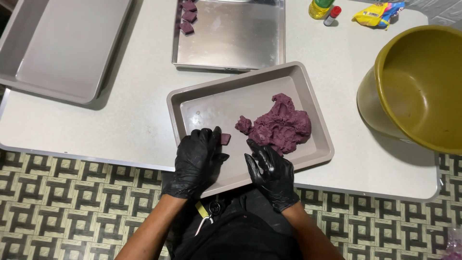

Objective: Using a small square cutter to shape pieces of purple dough and placing them into a metal tray.

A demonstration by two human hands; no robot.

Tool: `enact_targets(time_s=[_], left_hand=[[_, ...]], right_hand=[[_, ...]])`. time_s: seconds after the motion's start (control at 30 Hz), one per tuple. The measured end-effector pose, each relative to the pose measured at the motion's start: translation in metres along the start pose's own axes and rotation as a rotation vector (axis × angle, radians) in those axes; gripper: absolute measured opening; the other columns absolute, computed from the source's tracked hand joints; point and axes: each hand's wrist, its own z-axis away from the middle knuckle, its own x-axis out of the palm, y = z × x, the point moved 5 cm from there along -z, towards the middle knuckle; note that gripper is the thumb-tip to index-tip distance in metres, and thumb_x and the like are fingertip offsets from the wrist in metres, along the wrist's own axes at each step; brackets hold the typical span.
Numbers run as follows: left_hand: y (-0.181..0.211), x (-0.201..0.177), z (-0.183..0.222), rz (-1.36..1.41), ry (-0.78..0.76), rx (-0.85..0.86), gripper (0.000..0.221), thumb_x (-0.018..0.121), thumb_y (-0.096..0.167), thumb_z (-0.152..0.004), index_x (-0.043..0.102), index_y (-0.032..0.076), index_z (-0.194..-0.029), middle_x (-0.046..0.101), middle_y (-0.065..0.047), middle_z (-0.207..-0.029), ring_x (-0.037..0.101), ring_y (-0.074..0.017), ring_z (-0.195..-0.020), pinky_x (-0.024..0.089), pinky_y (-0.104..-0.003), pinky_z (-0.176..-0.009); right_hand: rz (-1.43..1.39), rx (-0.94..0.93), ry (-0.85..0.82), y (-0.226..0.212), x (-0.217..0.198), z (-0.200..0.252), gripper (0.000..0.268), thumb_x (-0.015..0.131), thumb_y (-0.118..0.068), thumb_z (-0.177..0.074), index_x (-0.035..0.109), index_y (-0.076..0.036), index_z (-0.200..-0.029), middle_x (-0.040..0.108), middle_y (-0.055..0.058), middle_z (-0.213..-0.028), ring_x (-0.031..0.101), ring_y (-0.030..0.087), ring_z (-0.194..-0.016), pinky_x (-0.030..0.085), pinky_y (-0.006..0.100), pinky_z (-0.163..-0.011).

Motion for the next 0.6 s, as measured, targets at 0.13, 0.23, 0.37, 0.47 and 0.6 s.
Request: enact_targets(time_s=[0.13, 0.23, 0.37, 0.47, 0.6], left_hand=[[-0.019, 0.016, -0.013, -0.006, -0.057, 0.044, 0.087, 0.084, 0.049, -0.072, 0.055, 0.014, -0.146, 0.059, -0.01, -0.108, 0.061, -0.0348, -0.09, 0.057, -0.049, -0.069], [-0.023, 0.015, -0.021, 0.002, -0.087, 0.028, 0.081, 0.084, 0.047, -0.072, 0.059, 0.017, -0.143, 0.06, -0.008, -0.102, 0.061, -0.0333, -0.088, 0.056, -0.049, -0.069], [-0.014, 0.005, -0.024, 0.026, -0.001, 0.014, 0.058, 0.081, 0.044, -0.074, 0.069, 0.02, -0.126, 0.062, -0.005, -0.093, 0.063, -0.0309, -0.081, 0.056, -0.047, -0.066], [-0.011, 0.003, -0.025, -0.003, 0.081, 0.048, 0.042, 0.079, 0.04, -0.075, 0.07, 0.018, -0.11, 0.059, -0.004, -0.086, 0.062, -0.0306, -0.075, 0.055, -0.047, -0.061], [-0.01, 0.004, -0.026, -0.031, 0.127, 0.083, 0.036, 0.075, 0.041, -0.079, 0.068, 0.017, -0.105, 0.057, -0.004, -0.082, 0.061, -0.0305, -0.072, 0.053, -0.046, -0.058]], right_hand=[[0.106, -0.046, -0.007, 0.008, 0.012, 0.009, 0.018, 0.081, -0.033, -0.087, 0.074, -0.019, -0.095, 0.067, -0.002, -0.079, 0.071, 0.019, -0.072, 0.059, 0.03, -0.066], [0.088, -0.108, 0.029, 0.014, 0.021, 0.019, 0.023, 0.081, -0.033, -0.087, 0.072, -0.017, -0.101, 0.066, 0.001, -0.085, 0.07, 0.021, -0.077, 0.059, 0.032, -0.07], [0.14, -0.123, 0.0, 0.015, 0.02, 0.024, 0.021, 0.077, -0.034, -0.09, 0.073, -0.019, -0.105, 0.068, -0.001, -0.09, 0.071, 0.019, -0.085, 0.058, 0.031, -0.075], [0.094, -0.088, -0.09, 0.009, 0.013, 0.012, 0.016, 0.075, -0.033, -0.091, 0.072, -0.019, -0.098, 0.066, -0.003, -0.081, 0.071, 0.019, -0.077, 0.058, 0.031, -0.069], [0.214, -0.164, -0.036, 0.015, 0.023, 0.025, 0.019, 0.077, -0.033, -0.091, 0.075, -0.019, -0.104, 0.071, -0.002, -0.09, 0.072, 0.018, -0.092, 0.057, 0.03, -0.078]])
